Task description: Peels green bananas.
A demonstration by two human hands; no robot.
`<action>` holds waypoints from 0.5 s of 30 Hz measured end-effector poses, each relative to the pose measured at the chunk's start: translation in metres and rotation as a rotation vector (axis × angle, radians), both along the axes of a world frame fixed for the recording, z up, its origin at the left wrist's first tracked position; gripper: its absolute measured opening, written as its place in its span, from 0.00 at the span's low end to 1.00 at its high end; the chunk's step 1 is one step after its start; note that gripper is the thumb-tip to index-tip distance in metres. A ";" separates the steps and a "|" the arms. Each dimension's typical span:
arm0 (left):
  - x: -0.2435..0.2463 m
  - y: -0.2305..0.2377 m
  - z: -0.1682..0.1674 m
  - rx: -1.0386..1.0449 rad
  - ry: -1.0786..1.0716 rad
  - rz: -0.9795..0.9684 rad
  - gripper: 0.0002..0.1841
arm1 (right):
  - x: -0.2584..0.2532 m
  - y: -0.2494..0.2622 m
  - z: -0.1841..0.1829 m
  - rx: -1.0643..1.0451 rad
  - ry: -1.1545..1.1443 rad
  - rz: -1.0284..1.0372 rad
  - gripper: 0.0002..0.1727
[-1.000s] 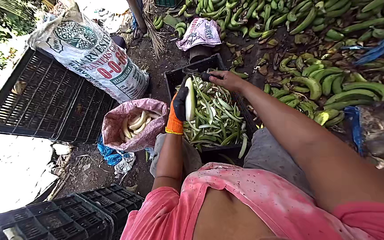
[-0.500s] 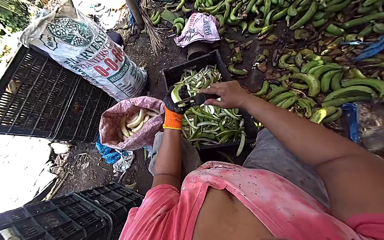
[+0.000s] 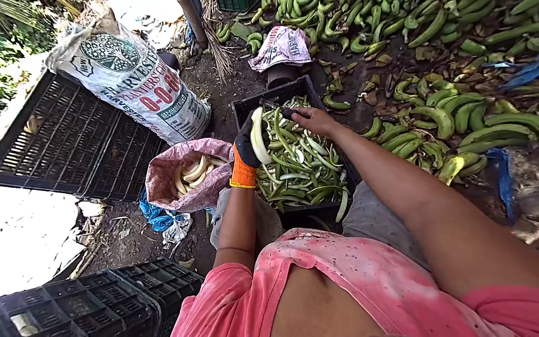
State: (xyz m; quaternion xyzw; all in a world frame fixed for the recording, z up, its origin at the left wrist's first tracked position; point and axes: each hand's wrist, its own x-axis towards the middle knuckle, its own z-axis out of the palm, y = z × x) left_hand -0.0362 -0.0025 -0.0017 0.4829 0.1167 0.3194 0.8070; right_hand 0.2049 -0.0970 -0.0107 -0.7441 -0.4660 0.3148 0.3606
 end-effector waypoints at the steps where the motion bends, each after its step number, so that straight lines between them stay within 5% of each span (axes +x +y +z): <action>1: -0.007 0.008 0.002 0.053 0.018 0.033 0.24 | 0.004 0.000 -0.002 -0.002 0.002 -0.017 0.31; 5: -0.043 0.055 0.030 0.389 0.351 0.608 0.23 | 0.016 -0.005 0.008 -0.022 -0.074 -0.061 0.32; 9: -0.101 0.074 0.044 0.607 1.346 0.930 0.29 | 0.023 -0.021 0.030 -0.005 -0.151 -0.109 0.31; 11: -0.097 0.074 0.035 0.561 1.587 0.840 0.26 | 0.025 -0.025 0.037 0.028 -0.165 -0.151 0.32; 15: -0.031 0.046 0.022 0.855 1.556 0.251 0.24 | 0.020 -0.030 0.047 0.162 -0.153 -0.188 0.32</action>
